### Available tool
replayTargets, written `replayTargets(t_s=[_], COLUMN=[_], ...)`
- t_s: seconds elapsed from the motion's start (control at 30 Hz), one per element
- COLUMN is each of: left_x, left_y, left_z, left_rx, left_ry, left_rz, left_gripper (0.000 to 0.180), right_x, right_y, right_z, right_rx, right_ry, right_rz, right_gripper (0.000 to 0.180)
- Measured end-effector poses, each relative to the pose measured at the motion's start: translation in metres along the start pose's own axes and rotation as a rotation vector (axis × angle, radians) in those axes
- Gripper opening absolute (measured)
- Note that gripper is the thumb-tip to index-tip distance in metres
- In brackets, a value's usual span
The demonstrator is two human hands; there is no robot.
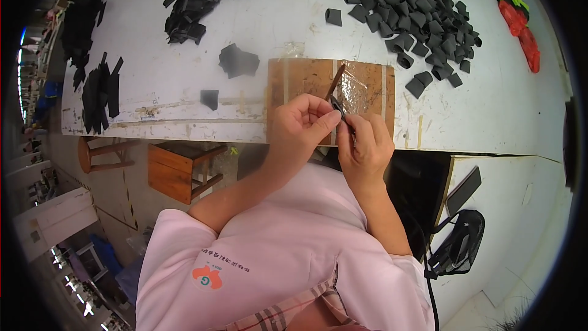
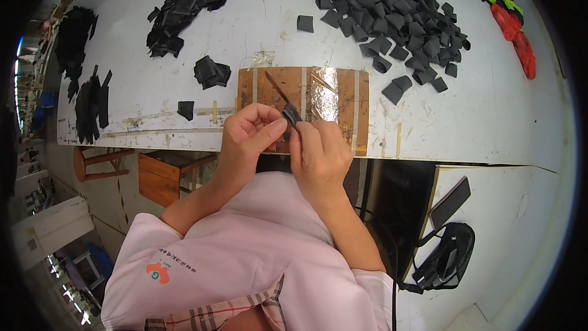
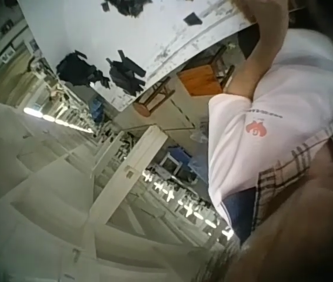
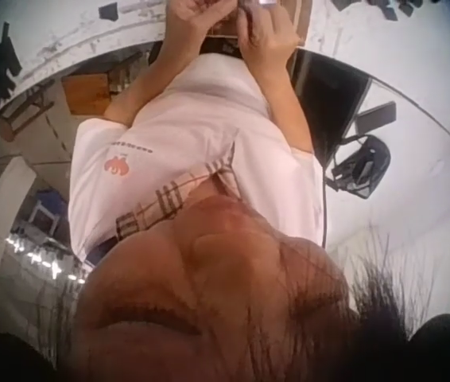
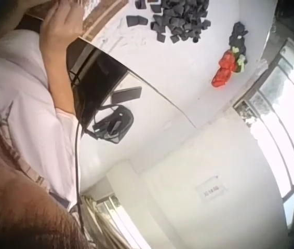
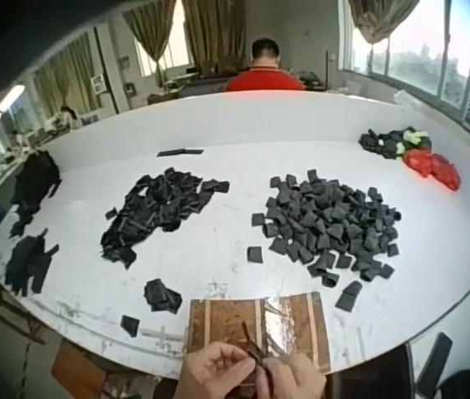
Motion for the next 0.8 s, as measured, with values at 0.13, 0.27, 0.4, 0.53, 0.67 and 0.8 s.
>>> replayTargets(t_s=[0.13, 0.27, 0.4, 0.53, 0.67, 0.8], left_x=[-0.01, -0.015, -0.011, -0.017, -0.021, -0.006], left_y=[-0.007, -0.007, -0.009, -0.014, -0.018, -0.012], left_z=[0.002, 0.004, 0.005, 0.006, 0.006, 0.004], left_rx=[0.043, 0.002, -0.024, 0.033, 0.038, -0.073], left_ry=[-0.123, -0.135, -0.126, -0.053, -0.032, 0.249], left_rz=[-0.018, -0.096, -0.016, -0.021, 0.039, 0.324], left_gripper=[0.006, 0.006, 0.01, 0.009, 0.01, 0.009], right_x=[-0.007, -0.012, -0.012, -0.018, -0.012, -0.001], right_y=[0.003, 0.0, 0.003, 0.008, 0.012, 0.008], right_z=[-0.002, -0.002, -0.005, -0.003, -0.007, -0.008], right_rx=[0.032, -0.046, -0.046, -0.043, -0.104, -0.207], right_ry=[-0.136, -0.167, -0.203, -0.257, -0.2, 0.258], right_rz=[-0.088, -0.146, -0.195, -0.213, -0.138, 0.391], right_gripper=[0.015, 0.021, 0.022, 0.013, 0.011, 0.01])
Point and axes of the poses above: each hand's wrist, its own z-axis towards the middle knuckle, its own y-axis out of the palm, x = y × z, the point moved 4 cm from there along z, towards the middle knuckle, and after that the axes turned 8 degrees about -z, right-handed, at the moved point
